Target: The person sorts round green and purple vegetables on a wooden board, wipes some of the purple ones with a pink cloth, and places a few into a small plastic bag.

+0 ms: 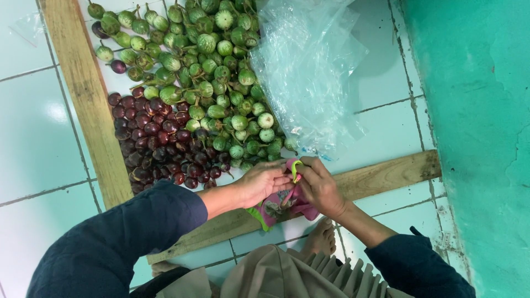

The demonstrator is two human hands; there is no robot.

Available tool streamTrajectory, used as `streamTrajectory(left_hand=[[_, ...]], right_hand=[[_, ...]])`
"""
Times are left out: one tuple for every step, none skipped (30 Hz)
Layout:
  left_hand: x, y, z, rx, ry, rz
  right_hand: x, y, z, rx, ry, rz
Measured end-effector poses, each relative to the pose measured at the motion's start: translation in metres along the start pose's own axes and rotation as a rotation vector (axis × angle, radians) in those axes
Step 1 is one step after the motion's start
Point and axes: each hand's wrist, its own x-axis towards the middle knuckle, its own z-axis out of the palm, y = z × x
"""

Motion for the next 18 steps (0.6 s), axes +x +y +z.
streamTrajectory(left_hand=[[0.003, -0.001, -0.003, -0.005, 0.003, -0.003], [0.007, -0.002, -0.006, -0.021, -0.004, 0.029], [0.010, -0.002, -0.009, -0.038, -0.010, 0.062], [0.009, 0.000, -0.008, -0.037, -0.009, 0.063], [0.007, 0.002, -0.007, -0.044, 0.014, 0.094], [0.007, 0.006, -0.005, -0.049, 0.034, 0.127], [0.007, 0.007, -0.006, -0.047, 0.033, 0.129], [0.006, 0.006, -0.006, -0.016, 0.046, 0.125], [0.006, 0.006, -0.006, 0.014, 0.060, 0.120], [0.003, 0.007, -0.005, 0.012, 0.062, 0.122], [-0.001, 0.007, -0.003, 0.041, 0.055, 0.122], [-0.004, 0.007, -0.002, 0.069, 0.050, 0.120], [-0.008, 0.008, 0.000, 0.066, 0.053, 0.120], [-0.011, 0.010, 0.001, 0.095, 0.036, 0.125], [-0.014, 0.012, 0.003, 0.124, 0.018, 0.131], [-0.012, 0.011, 0.000, 0.125, 0.017, 0.132], [-0.010, 0.010, -0.003, 0.138, -0.006, 0.129], [-0.009, 0.009, -0.006, 0.150, -0.028, 0.125]], right_hand=[[0.003, -0.001, -0.003, 0.002, -0.005, 0.003], [0.007, -0.001, -0.004, 0.057, 0.027, 0.069], [0.010, -0.002, -0.007, 0.111, 0.058, 0.135], [0.019, -0.012, -0.011, 0.112, 0.058, 0.134], [0.027, -0.023, -0.015, 0.183, 0.089, 0.175], [0.036, -0.032, -0.020, 0.250, 0.121, 0.215], [0.039, -0.034, -0.022, 0.250, 0.124, 0.212], [0.041, -0.037, -0.024, 0.279, 0.118, 0.217], [0.042, -0.039, -0.025, 0.308, 0.111, 0.222], [0.042, -0.038, -0.024, 0.310, 0.108, 0.220], [0.041, -0.038, -0.023, 0.301, 0.097, 0.216], [0.040, -0.038, -0.022, 0.293, 0.084, 0.213], [0.039, -0.035, -0.020, 0.296, 0.081, 0.213], [0.038, -0.034, -0.018, 0.267, 0.076, 0.189], [0.037, -0.032, -0.016, 0.238, 0.071, 0.165], [0.035, -0.029, -0.015, 0.237, 0.072, 0.163], [0.033, -0.026, -0.013, 0.190, 0.053, 0.121], [0.030, -0.024, -0.012, 0.144, 0.032, 0.079]])
